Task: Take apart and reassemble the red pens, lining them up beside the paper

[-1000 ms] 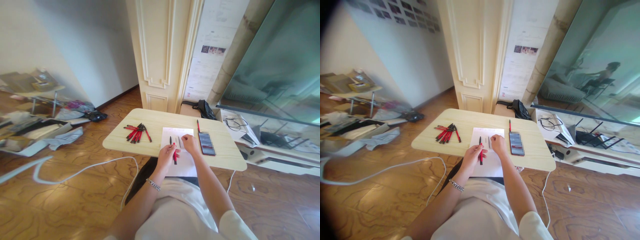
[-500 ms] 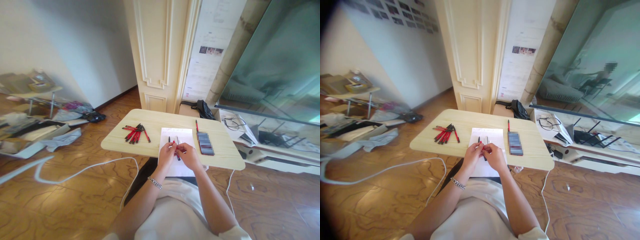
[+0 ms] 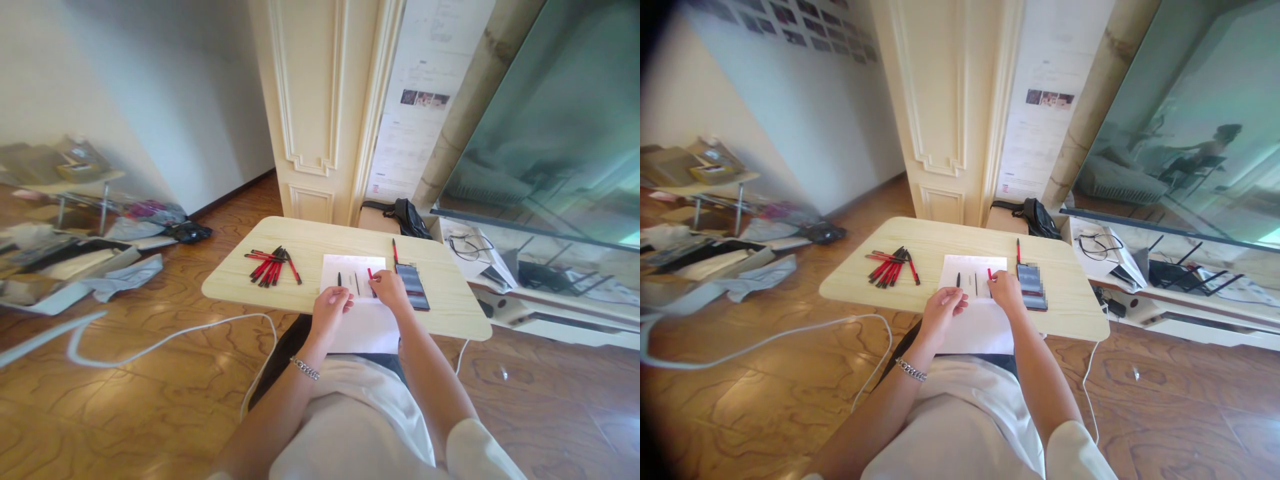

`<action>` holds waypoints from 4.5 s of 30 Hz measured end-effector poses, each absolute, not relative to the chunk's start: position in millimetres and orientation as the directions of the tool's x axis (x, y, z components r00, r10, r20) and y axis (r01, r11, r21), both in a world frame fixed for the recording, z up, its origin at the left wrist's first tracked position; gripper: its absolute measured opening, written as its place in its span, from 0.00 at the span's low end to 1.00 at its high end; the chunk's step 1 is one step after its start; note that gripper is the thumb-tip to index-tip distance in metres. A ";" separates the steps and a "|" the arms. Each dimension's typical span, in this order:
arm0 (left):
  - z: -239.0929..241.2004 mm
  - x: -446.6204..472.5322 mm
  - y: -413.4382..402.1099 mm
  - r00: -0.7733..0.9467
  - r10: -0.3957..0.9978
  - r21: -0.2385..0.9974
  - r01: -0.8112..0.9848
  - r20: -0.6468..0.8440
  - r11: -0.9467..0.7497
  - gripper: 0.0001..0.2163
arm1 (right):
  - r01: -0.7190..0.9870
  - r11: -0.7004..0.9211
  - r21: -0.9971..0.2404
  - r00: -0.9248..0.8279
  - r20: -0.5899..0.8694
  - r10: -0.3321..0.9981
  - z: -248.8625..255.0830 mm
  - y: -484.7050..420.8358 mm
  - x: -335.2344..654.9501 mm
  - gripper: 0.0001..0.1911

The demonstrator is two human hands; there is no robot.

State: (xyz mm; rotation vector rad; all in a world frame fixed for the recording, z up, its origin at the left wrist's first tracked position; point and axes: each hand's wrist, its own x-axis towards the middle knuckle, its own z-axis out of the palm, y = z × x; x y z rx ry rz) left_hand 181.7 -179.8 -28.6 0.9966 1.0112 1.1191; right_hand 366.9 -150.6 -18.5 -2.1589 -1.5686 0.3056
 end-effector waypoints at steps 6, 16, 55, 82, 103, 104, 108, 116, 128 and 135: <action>-29.9 180.1 -176.0 0.116 0.986 0.972 -0.186 -0.121 0.141 0.14 | 0.863 -0.234 -0.447 0.307 0.096 0.947 -22.0 -150.4 364.3 0.12; -35.4 171.4 -173.6 0.120 0.986 0.964 -0.222 -0.120 0.144 0.18 | 0.750 -0.268 -0.605 0.440 0.153 0.885 -25.0 -181.0 369.5 0.15; -16.1 195.2 -181.9 0.196 0.970 0.974 -0.203 0.141 -0.101 0.15 | 0.477 0.081 -0.875 0.316 0.257 0.913 6.7 -186.1 313.0 0.14; -31.4 183.5 -173.2 0.134 0.976 0.975 -0.164 0.173 -0.150 0.14 | 0.874 -0.124 -0.470 0.204 0.125 0.971 -36.2 -141.8 349.1 0.10; -26.6 182.7 -182.5 0.202 0.943 0.965 -0.069 0.263 -0.254 0.14 | -0.362 0.083 -0.928 0.090 0.054 0.994 -6.6 -184.8 333.2 0.14; -25.9 182.7 -183.0 0.203 0.940 0.961 -0.063 0.276 -0.269 0.14 | -0.357 0.089 -0.930 0.090 0.061 0.994 -4.3 -185.9 332.9 0.14; -26.0 183.3 -184.2 0.204 0.932 0.954 -0.045 0.300 -0.297 0.13 | -0.292 0.118 -0.949 0.102 0.092 0.991 2.7 -188.4 332.5 0.14; -29.4 182.6 -185.4 0.212 0.925 0.948 -0.025 0.316 -0.318 0.13 | 0.065 0.200 -0.978 0.125 0.206 0.970 13.5 -191.9 336.3 0.14; -26.3 182.8 -187.0 0.221 0.919 0.941 0.009 0.327 -0.337 0.12 | 0.186 0.267 -0.945 0.143 0.295 0.945 20.7 -193.1 332.9 0.12; -24.2 182.1 -187.3 0.231 0.914 0.935 0.041 0.335 -0.353 0.12 | 0.166 0.245 -0.955 0.181 0.273 0.945 18.0 -192.3 325.8 0.12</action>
